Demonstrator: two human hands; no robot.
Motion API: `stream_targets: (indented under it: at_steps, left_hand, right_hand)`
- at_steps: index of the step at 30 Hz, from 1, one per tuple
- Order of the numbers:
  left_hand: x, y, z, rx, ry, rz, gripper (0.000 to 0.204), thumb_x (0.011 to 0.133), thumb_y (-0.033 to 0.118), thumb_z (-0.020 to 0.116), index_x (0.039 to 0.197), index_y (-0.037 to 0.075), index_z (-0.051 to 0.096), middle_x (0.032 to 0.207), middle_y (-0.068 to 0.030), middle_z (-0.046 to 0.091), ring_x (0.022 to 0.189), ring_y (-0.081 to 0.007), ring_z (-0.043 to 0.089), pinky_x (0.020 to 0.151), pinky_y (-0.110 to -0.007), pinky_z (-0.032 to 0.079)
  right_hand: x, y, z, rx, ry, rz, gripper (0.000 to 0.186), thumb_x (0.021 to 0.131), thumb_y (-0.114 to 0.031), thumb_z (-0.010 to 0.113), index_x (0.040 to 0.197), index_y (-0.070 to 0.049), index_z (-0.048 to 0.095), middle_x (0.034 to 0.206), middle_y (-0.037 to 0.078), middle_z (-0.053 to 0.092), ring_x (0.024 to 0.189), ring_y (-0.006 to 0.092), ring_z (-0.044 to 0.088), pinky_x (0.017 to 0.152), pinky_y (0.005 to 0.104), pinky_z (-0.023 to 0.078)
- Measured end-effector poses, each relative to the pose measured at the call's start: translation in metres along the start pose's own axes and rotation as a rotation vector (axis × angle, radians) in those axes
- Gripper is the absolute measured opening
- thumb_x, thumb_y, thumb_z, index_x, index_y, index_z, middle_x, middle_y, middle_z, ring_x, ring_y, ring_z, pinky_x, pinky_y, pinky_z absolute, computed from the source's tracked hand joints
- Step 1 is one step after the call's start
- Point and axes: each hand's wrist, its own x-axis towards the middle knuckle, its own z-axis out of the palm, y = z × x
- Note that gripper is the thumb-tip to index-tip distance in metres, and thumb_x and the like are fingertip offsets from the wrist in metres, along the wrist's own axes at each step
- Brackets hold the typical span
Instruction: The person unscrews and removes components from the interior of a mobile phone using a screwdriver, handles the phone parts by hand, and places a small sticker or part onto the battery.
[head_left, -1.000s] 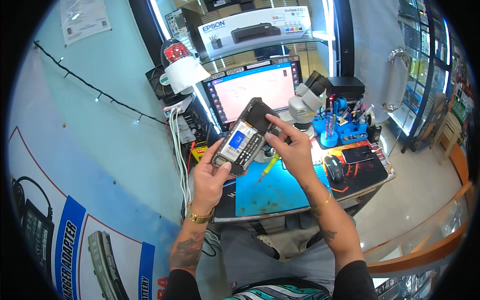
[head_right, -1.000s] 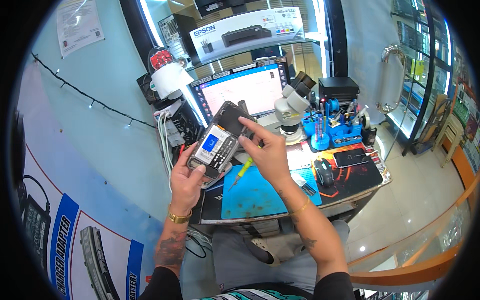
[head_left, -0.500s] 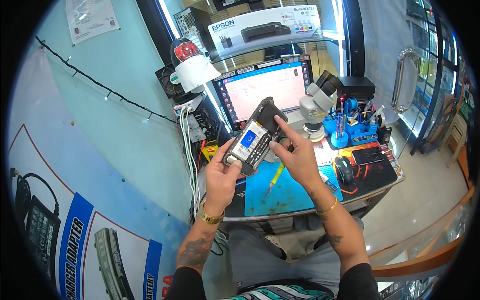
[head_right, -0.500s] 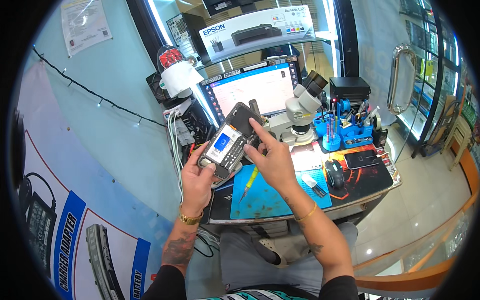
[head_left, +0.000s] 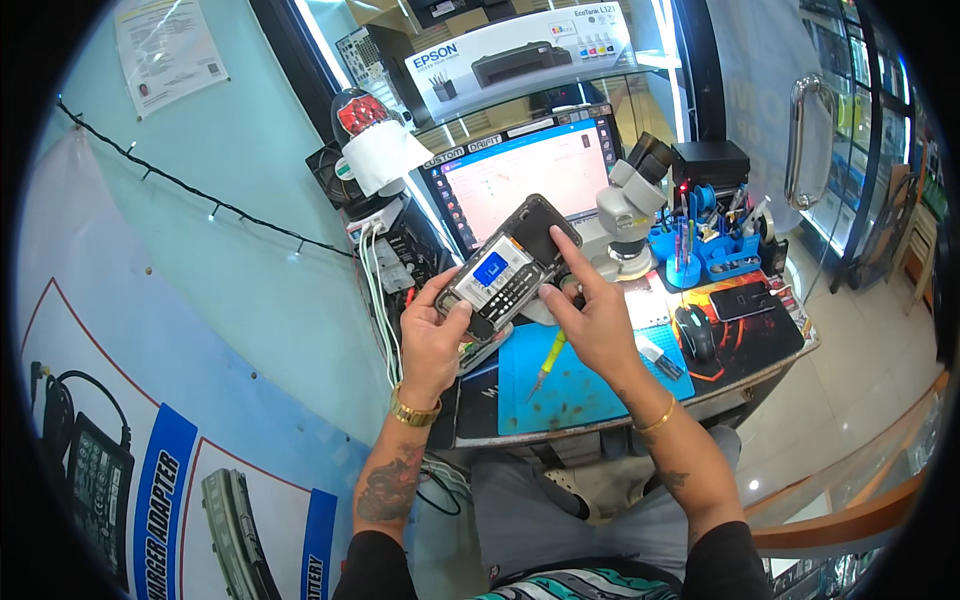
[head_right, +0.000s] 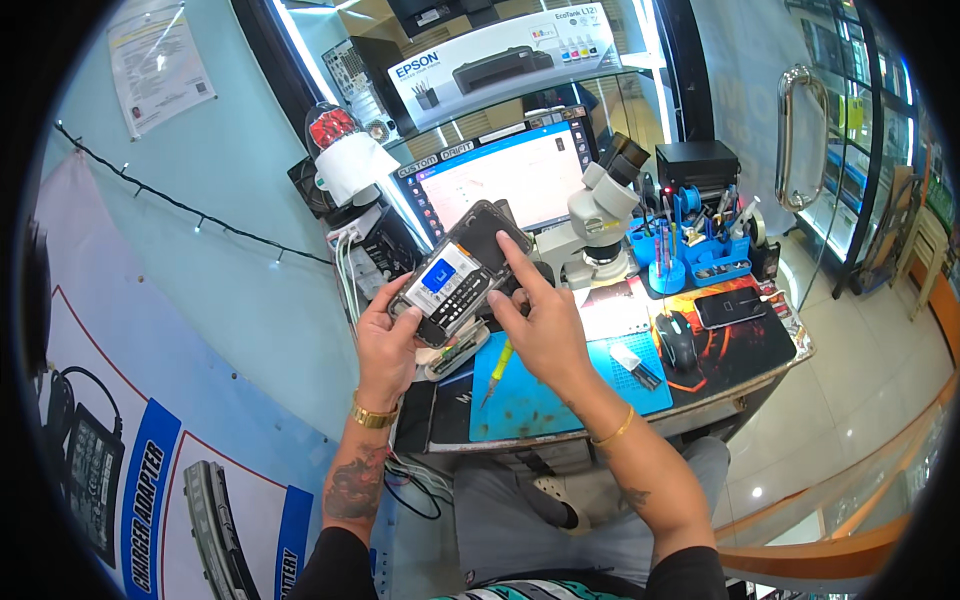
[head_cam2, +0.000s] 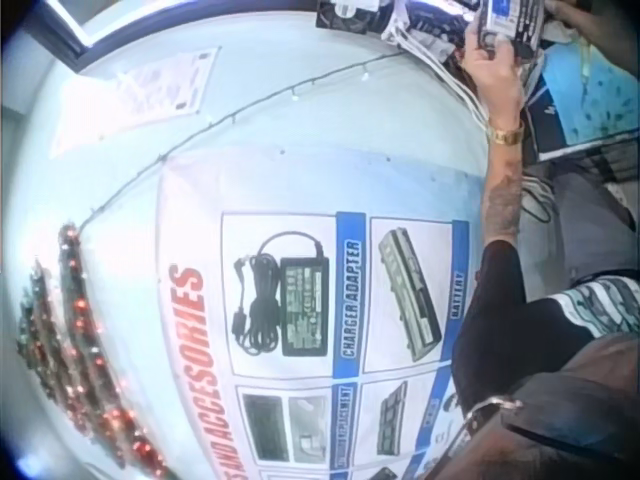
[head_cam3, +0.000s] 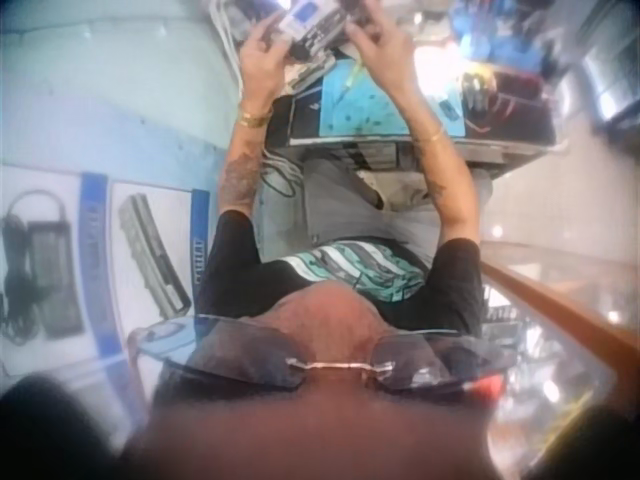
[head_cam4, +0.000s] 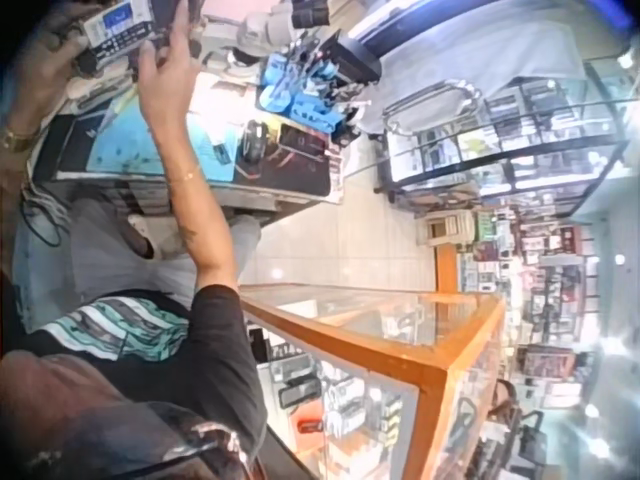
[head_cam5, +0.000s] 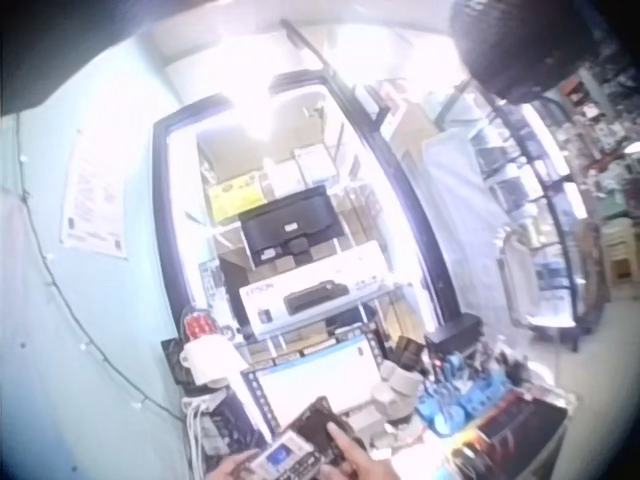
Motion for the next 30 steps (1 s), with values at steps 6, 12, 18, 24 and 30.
stream_targets:
  at_steps: [6, 12, 18, 24, 30]
  left_hand:
    - [-0.018, -0.019, -0.001, -0.129, -0.01, -0.304, 0.044, 0.093, -0.003, 0.048, 0.137, -0.008, 0.045, 0.115, -0.0193, 0.065, 0.09, -0.0269, 0.072, 0.068, -0.043, 0.066]
    - [-0.042, -0.099, -0.022, -0.124, -0.118, -0.738, 0.04, 0.095, 0.006, 0.051, 0.134, -0.005, 0.051, 0.112, -0.0166, 0.067, 0.083, -0.0229, 0.072, 0.062, -0.04, 0.065]
    - [-0.056, -0.133, -0.02, 0.02, -0.189, -0.875, 0.034, 0.095, 0.009, 0.055, 0.128, 0.0, 0.059, 0.105, -0.0102, 0.07, 0.08, -0.0154, 0.071, 0.058, -0.033, 0.062]
    - [-0.063, -0.155, -0.034, 0.634, -0.219, -0.538, 0.043, 0.091, 0.016, 0.063, 0.131, 0.002, 0.061, 0.099, -0.0059, 0.067, 0.071, -0.0122, 0.06, 0.066, -0.027, 0.053]
    - [-0.085, -0.134, 0.0, 1.126, -0.215, -0.318, 0.083, 0.076, 0.041, 0.08, 0.144, 0.004, 0.05, 0.143, -0.0206, 0.05, 0.13, -0.0385, 0.044, 0.108, -0.044, 0.035]
  right_hand:
    - [-0.013, 0.019, -0.016, -0.099, -0.06, 0.04, 0.041, 0.09, -0.015, 0.07, 0.13, -0.011, 0.065, 0.059, 0.009, 0.057, 0.05, 0.0128, 0.049, 0.053, 0.0319, 0.041]
    - [-0.031, 0.059, -0.056, -0.099, -0.151, 0.314, 0.023, 0.09, -0.02, 0.074, 0.1, 0.001, 0.076, 0.071, 0.004, 0.068, 0.061, 0.0092, 0.054, 0.057, 0.0271, 0.043]
    - [-0.044, 0.066, -0.084, 0.094, -0.197, 0.781, 0.017, 0.094, -0.018, 0.071, 0.098, -0.001, 0.073, 0.071, -0.002, 0.06, 0.052, 0.0047, 0.047, 0.046, 0.0199, 0.034]
    - [-0.048, 0.071, -0.085, -0.143, -0.31, 0.509, 0.02, 0.085, -0.012, 0.078, 0.101, -0.002, 0.071, 0.078, 0.0, 0.063, 0.069, 0.0077, 0.055, 0.061, 0.0259, 0.045]
    - [-0.042, 0.052, -0.062, -0.532, -0.367, 0.066, 0.039, 0.086, -0.004, 0.07, 0.124, -0.003, 0.061, 0.093, 0.017, 0.067, 0.084, 0.0325, 0.063, 0.077, 0.0418, 0.05]
